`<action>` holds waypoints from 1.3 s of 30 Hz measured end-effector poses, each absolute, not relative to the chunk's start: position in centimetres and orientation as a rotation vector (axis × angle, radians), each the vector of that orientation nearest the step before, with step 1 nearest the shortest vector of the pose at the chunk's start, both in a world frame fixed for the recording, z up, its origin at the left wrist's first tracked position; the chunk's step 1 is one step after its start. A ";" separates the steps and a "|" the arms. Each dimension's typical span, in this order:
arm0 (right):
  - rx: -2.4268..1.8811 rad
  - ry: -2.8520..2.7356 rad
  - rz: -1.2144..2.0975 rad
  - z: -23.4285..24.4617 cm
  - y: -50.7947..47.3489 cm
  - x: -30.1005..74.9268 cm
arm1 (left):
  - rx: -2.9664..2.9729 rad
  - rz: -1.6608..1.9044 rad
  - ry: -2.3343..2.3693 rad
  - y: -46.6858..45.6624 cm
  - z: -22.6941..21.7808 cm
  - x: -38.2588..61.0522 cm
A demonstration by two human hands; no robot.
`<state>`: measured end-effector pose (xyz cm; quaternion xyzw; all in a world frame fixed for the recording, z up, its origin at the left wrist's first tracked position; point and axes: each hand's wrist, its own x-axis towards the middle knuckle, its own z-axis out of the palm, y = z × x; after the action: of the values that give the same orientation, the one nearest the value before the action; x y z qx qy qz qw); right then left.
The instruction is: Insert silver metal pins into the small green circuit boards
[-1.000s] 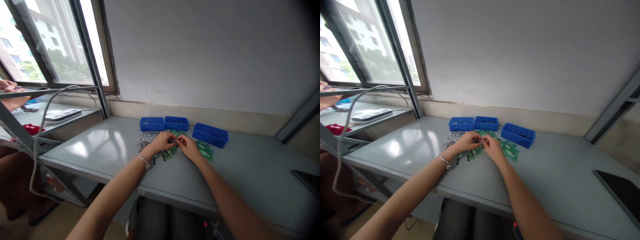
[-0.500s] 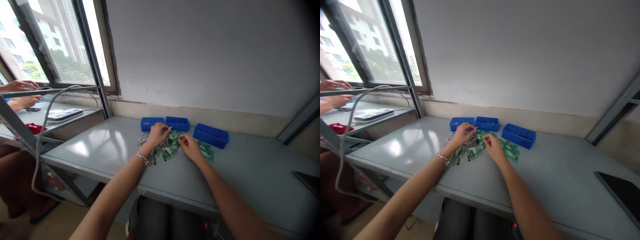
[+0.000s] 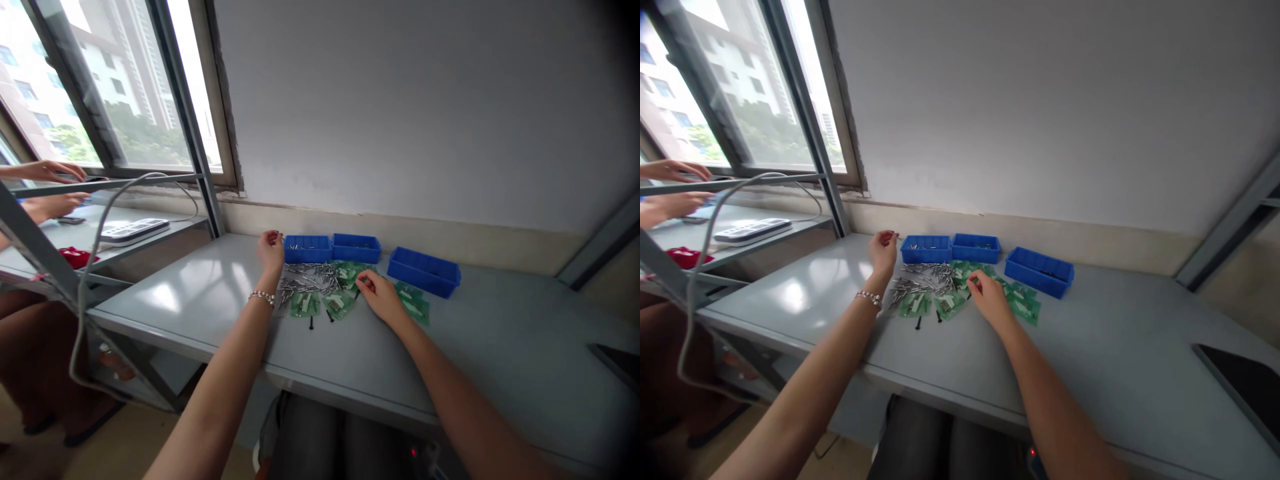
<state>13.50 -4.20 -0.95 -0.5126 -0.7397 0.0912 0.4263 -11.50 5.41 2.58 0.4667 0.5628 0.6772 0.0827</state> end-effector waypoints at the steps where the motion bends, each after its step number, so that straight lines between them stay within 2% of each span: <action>1: -1.284 -1.852 0.229 -0.9 -4.2 13.5 | 1.399 2.020 1.674 5.6 2.4 -11.5; 10: -1.300 -1.869 0.247 -1.0 -4.2 13.4 | 1.390 1.793 1.805 6.4 0.2 -12.1; 18: -1.307 -1.878 0.258 -0.9 -4.3 13.4 | 1.400 1.667 1.892 6.0 0.4 -11.9; 39: -1.312 -1.882 0.255 -1.0 -4.3 13.5 | 1.509 1.759 1.910 6.1 0.7 -12.0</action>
<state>13.49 -4.27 -1.00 -0.5196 -0.7457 0.1009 0.4047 -12.04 6.07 0.66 0.5012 0.6344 0.5844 0.0692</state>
